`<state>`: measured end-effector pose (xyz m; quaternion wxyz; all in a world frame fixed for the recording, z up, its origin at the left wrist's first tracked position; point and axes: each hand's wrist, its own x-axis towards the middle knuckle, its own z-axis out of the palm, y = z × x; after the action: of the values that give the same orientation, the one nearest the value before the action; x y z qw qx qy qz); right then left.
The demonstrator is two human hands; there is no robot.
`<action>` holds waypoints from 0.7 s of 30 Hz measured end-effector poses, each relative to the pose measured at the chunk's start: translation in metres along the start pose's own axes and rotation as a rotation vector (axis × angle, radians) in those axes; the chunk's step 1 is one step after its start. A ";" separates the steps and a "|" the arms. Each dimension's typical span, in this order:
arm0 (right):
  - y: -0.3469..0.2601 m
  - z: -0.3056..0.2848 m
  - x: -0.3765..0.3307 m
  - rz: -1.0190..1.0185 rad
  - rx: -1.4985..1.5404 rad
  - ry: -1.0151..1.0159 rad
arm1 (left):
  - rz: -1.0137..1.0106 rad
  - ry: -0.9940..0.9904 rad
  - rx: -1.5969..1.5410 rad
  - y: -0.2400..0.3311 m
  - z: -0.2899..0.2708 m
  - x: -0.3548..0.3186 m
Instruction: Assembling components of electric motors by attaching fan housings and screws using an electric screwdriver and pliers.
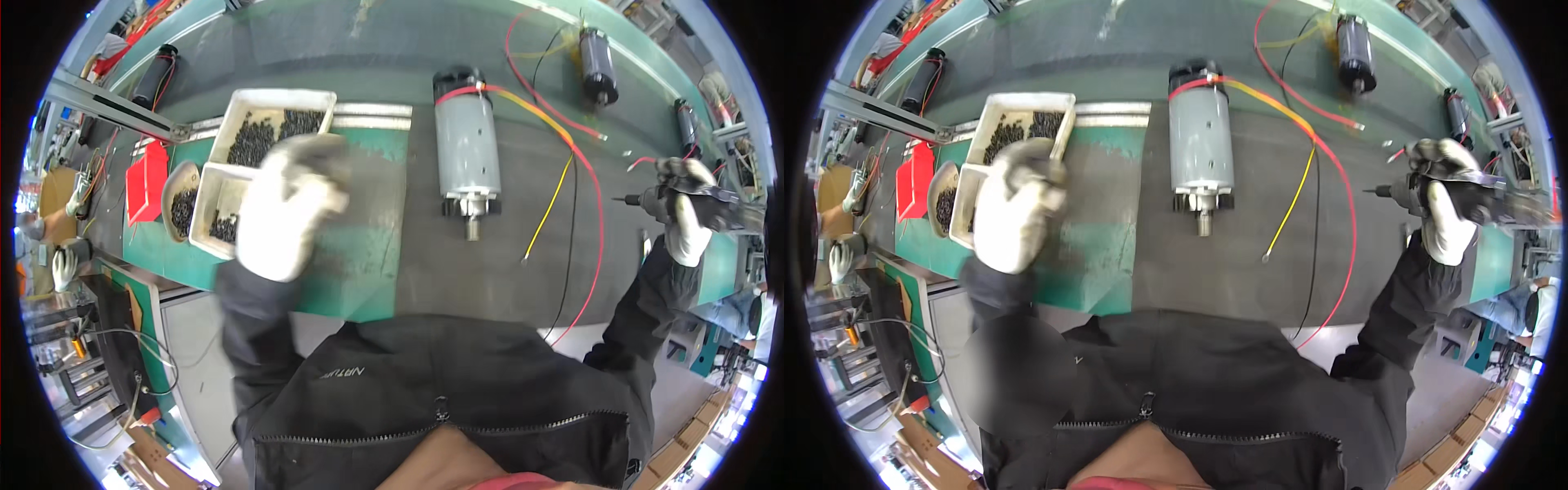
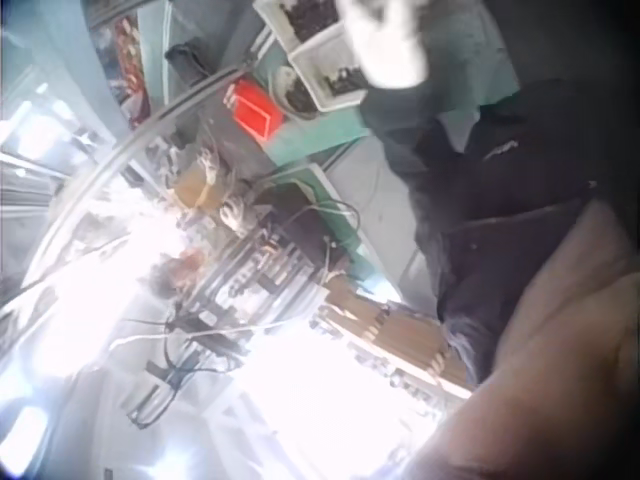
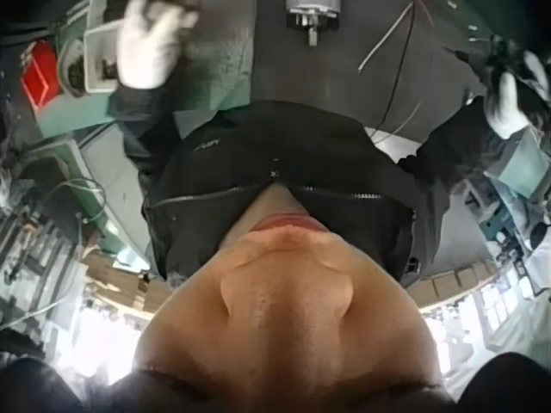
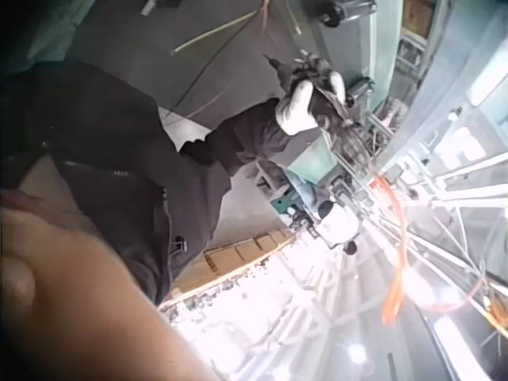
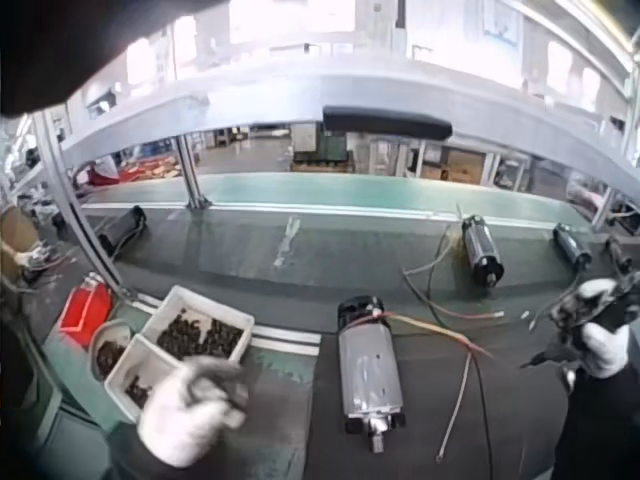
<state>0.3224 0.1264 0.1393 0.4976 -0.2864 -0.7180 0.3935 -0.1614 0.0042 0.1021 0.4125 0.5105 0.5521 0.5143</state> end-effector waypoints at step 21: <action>-0.040 0.171 0.000 0.044 1.083 0.175 | -0.520 -0.196 -1.494 -0.042 0.156 -0.058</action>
<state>0.1614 0.0577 0.1398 0.6233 -0.0360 -0.3626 0.6920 -0.0061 -0.0284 0.0364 0.7990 -0.0030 0.1238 0.5884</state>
